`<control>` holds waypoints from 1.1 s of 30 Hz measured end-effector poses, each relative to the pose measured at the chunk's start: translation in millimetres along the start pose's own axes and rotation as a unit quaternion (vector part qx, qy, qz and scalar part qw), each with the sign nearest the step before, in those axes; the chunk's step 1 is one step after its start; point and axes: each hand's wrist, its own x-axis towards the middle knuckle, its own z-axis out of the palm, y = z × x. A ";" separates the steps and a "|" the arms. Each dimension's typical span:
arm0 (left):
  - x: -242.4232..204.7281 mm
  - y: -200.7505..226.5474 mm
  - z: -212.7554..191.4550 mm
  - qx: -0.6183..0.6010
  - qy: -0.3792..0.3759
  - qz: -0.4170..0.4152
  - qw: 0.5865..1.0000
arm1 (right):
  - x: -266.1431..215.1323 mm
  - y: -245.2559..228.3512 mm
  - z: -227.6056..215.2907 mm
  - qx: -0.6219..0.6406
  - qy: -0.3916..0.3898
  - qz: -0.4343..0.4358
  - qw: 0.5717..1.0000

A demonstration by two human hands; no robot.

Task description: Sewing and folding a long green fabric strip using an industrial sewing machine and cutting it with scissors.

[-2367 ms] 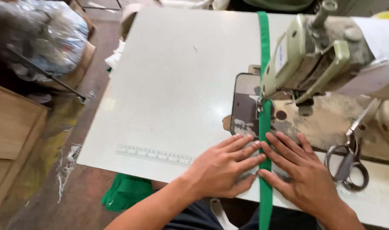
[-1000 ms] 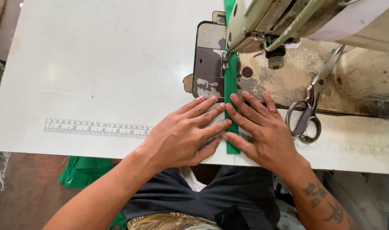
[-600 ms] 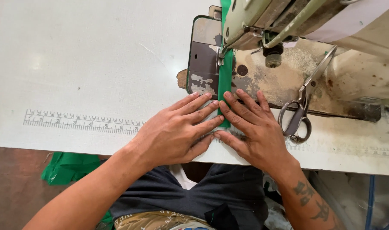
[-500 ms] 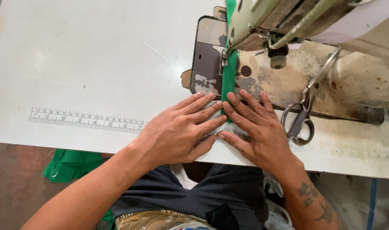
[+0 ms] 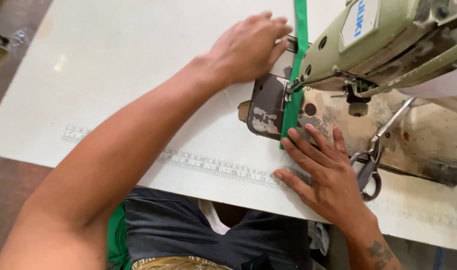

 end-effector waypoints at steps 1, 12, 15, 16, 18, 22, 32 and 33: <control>14.7 -11.2 10.9 0.028 -0.012 0.008 0.999 | 0.7 -0.5 -0.7 0.004 0.002 -0.001 1.000; 77.0 -16.8 35.4 0.204 -0.228 -0.073 0.949 | 9.1 4.5 -5.0 -0.029 -0.035 0.010 0.999; 96.8 -40.6 55.9 0.158 -0.197 -0.104 0.962 | 21.6 14.2 -3.6 -0.037 -0.032 0.004 0.999; 106.5 -54.7 72.5 0.195 -0.168 -0.091 0.962 | 24.9 16.5 -3.2 -0.042 -0.036 0.007 0.998; 122.3 -68.7 87.1 0.231 -0.136 -0.078 0.960 | 29.8 21.9 -0.5 -0.050 -0.040 0.009 0.998; 139.8 -78.2 91.7 0.074 -0.147 -0.146 0.976 | 33.6 29.6 10.0 -0.020 -0.025 0.053 0.998; 187.2 -115.0 112.2 0.083 -0.125 -0.202 0.968 | 35.3 33.1 21.9 0.001 -0.062 0.097 0.993; 176.6 -105.1 104.4 0.085 -0.121 -0.201 0.968 | 37.1 33.7 21.0 -0.001 -0.059 0.095 0.994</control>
